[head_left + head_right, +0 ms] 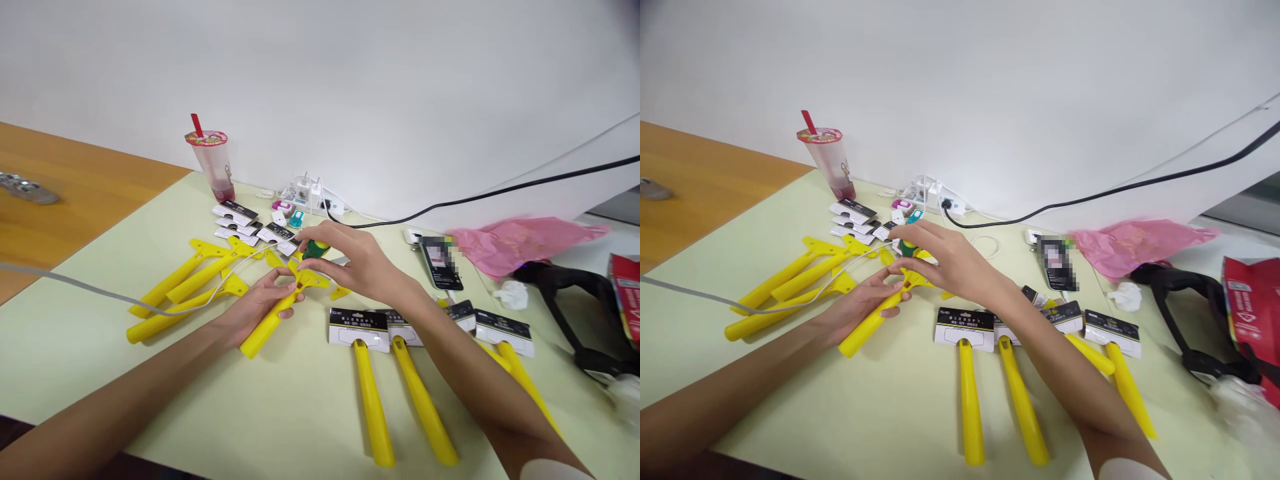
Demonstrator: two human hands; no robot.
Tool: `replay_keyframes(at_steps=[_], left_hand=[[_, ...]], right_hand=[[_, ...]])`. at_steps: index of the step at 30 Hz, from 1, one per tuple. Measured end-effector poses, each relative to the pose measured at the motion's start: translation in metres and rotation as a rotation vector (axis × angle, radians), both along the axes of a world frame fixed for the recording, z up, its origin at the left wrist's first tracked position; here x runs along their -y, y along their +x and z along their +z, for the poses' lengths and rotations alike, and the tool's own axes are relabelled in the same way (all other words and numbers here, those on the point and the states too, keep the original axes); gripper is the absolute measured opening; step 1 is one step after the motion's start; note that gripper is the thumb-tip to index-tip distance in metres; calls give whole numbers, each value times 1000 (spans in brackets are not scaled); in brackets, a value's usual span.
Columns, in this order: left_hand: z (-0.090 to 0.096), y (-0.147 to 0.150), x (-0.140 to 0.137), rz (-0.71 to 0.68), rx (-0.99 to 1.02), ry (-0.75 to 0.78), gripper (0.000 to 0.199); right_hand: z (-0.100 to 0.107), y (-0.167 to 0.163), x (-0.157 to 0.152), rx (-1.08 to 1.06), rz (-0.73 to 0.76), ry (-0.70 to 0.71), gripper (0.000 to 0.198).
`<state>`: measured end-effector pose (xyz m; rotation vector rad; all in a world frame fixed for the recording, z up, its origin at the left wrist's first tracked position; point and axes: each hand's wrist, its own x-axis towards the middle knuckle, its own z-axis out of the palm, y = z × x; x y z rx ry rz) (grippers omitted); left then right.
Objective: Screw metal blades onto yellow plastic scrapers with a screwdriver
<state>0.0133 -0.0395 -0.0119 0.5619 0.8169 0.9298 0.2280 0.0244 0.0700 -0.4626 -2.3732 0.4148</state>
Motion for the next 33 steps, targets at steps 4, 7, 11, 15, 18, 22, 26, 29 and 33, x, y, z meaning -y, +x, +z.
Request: replay_keyframes(at_steps=[4,7,11,15,18,22,26,29,33], left_hand=[[-3,-1,-1,-3,-10,15,47],[-5,-2,-2,-14,1,22,48],[0,-2,-2,-10,16,30,47],[2,-1,-2,-1,38,20,44],[-1,-2,-3,19,48,5,41],[-1,-4,-3,33,46,18,39],[3,-5,-3,27,33,38,38],[3,-5,-4,38,46,40,38],[1,-6,-5,55,75,21,38]], right_hand=[[11,4,7,124,54,-88,37],[17,8,11,146,56,-87,36],[22,11,16,124,32,-71,33],[32,12,22,125,30,-116,32],[42,14,26,104,52,-146,28],[51,21,27,41,37,-157,27],[49,25,23,12,-12,-172,24],[46,24,20,33,-35,-179,22],[44,23,18,54,-56,-180,25]])
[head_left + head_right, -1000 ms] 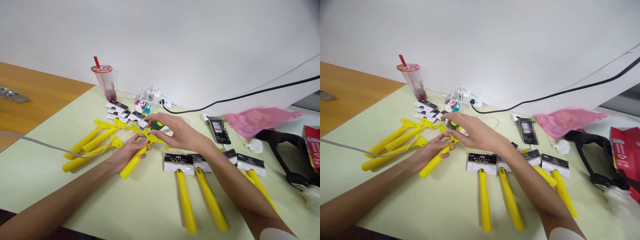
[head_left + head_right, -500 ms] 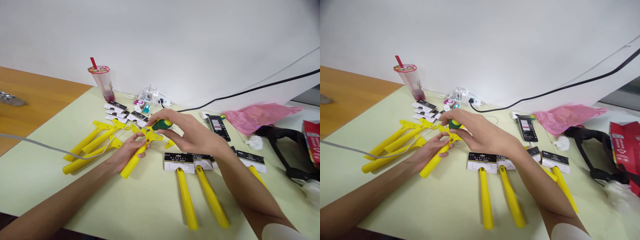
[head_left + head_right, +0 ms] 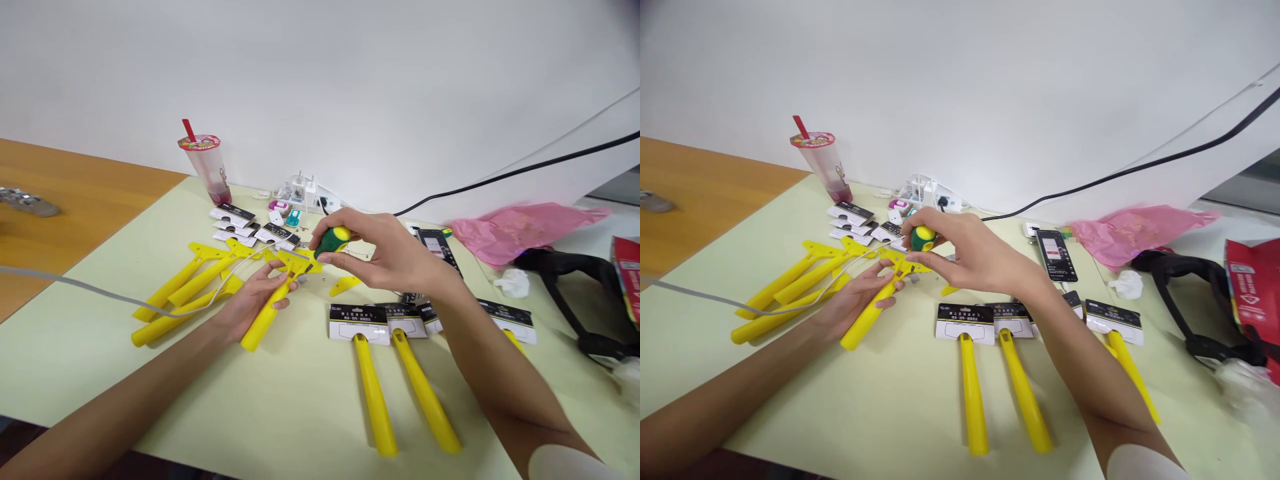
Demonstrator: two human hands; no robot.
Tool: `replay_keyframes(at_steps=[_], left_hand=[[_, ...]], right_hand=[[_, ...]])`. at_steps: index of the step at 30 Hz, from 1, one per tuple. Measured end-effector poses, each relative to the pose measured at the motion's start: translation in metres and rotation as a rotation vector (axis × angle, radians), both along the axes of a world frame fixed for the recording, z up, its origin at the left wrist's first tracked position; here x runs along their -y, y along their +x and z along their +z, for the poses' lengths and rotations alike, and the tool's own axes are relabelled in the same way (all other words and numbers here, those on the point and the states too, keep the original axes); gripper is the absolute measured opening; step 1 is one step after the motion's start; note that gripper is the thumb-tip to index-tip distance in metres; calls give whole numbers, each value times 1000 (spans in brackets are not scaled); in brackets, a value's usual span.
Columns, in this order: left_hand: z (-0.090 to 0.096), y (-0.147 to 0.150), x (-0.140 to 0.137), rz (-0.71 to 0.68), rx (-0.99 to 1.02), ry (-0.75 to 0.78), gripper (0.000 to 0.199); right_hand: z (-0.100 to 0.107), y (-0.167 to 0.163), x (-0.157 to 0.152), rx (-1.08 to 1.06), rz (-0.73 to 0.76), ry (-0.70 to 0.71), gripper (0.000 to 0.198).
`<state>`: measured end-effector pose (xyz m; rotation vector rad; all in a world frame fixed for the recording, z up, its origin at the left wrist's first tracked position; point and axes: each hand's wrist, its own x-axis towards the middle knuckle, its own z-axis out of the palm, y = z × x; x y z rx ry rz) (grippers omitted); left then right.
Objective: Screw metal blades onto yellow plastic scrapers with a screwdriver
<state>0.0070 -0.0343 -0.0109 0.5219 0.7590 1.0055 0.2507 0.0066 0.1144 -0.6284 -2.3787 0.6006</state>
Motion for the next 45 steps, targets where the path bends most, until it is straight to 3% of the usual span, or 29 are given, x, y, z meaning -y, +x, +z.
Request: replay_keyframes(at_steps=[32,45], left_hand=[[-1,0,2,10,10,4,39],[-4,0,2,1,26,11,38]], right_hand=[[-7,1,-9,41,-61,8,19],[-15,-1,-7,82,-33,126,24]])
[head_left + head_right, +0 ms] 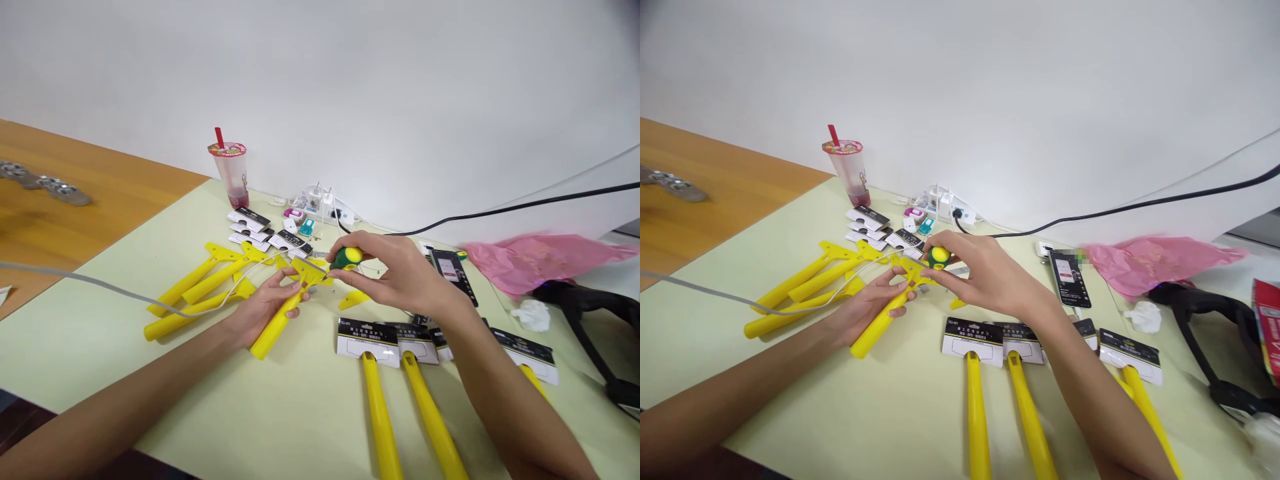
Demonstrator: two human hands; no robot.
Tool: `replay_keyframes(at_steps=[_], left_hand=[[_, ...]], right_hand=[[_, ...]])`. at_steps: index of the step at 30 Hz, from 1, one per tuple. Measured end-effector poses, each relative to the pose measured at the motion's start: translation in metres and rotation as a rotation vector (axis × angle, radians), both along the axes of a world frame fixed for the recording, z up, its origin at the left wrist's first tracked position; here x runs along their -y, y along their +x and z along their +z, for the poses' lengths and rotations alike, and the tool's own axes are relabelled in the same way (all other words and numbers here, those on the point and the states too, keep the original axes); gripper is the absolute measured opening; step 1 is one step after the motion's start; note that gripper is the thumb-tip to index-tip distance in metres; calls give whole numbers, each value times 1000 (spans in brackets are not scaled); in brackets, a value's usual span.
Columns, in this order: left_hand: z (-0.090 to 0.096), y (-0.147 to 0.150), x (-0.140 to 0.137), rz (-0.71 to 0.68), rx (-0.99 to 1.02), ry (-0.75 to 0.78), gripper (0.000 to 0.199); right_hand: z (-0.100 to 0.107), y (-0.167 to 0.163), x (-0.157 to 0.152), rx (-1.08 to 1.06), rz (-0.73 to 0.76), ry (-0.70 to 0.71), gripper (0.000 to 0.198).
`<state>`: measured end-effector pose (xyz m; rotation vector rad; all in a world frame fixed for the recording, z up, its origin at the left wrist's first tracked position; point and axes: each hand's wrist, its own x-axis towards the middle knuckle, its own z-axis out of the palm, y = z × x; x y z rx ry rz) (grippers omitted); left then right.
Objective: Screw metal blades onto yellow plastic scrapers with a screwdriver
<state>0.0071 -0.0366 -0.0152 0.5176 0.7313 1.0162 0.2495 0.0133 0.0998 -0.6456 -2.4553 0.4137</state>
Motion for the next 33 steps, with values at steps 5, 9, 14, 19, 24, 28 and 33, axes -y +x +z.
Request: replay_keyframes(at_steps=[5,9,14,19,24,28,33], left_hand=[[-1,0,0,9,21,-10,41],[-1,1,0,23,7,-18,41],[1,2,0,46,7,-29,42],[3,1,0,60,38,-64,42],[3,1,2,43,51,-20,40],[3,2,3,26,43,-18,39],[4,2,2,48,34,-44,38]], right_hand=[[-1,-1,1,-6,-16,18,25],[-3,-3,1,-2,-37,42,26],[-4,-3,-2,-40,-70,54,29],[-8,2,-10,-63,-78,77,35],[-14,1,-15,-49,-141,256,34],[-10,1,-13,62,-178,266,26],[-2,2,-9,-2,-7,34,28]])
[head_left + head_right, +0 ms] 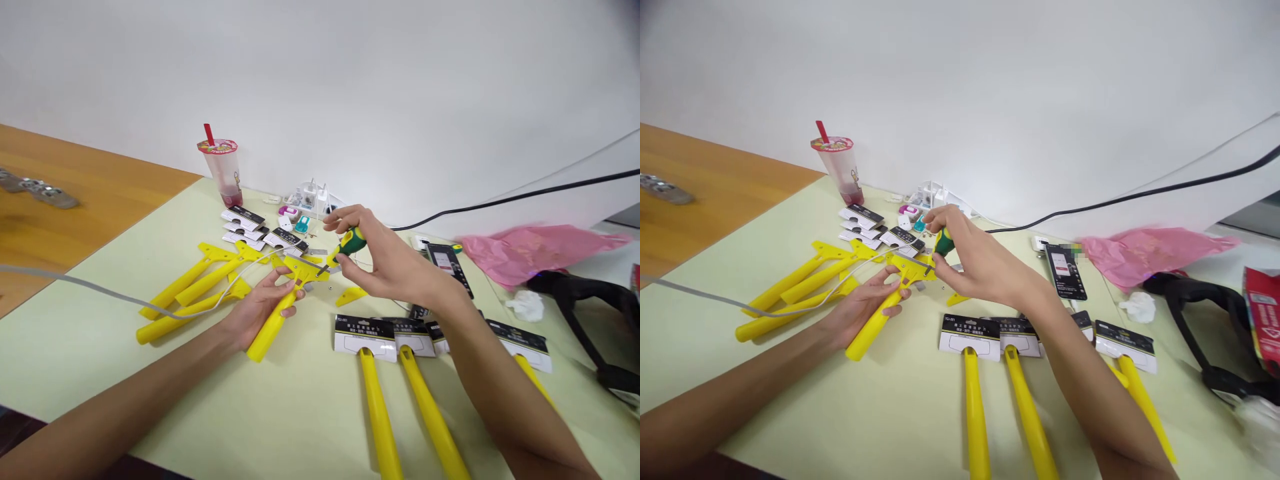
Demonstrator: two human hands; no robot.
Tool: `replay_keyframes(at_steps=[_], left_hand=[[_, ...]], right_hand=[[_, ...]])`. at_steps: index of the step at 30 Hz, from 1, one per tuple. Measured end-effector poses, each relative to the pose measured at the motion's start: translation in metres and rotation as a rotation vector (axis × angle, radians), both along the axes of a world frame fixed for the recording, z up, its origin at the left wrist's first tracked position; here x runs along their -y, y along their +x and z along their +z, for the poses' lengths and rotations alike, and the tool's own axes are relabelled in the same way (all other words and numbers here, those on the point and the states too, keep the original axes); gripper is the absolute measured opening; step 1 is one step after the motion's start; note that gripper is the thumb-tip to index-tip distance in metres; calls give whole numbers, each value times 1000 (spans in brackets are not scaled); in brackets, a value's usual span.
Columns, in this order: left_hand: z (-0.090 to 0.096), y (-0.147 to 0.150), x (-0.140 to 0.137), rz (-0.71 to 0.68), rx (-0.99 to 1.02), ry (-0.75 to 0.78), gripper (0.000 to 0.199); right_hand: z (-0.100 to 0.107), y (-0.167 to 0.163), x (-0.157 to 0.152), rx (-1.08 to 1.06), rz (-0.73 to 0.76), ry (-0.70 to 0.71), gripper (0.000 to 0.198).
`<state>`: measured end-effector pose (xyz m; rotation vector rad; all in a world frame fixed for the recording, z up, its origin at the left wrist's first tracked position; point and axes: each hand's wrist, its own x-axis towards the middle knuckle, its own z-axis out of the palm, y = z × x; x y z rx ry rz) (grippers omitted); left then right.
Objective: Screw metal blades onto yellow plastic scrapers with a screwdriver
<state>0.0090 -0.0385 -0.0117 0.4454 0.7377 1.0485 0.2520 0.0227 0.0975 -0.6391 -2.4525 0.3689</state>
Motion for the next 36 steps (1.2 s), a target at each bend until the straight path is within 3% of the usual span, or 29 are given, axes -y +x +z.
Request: replay_keyframes(at_steps=[3,8,16,21,29,36], left_hand=[[2,0,0,0,1,-6,38],[3,2,1,-1,-30,-17,39],[3,3,-1,3,-55,-10,35],[3,3,0,-18,-71,14,36],[2,2,-3,-9,-62,2,37],[1,3,-2,-35,-55,10,35]], right_hand=[[-1,-1,-1,-48,63,-48,24],[-6,-2,-3,-33,7,86,22],[-2,-1,-1,-2,93,76,21],[-9,0,-3,25,1,135,19],[3,1,4,6,129,25,15],[-5,-2,3,50,51,139,15]])
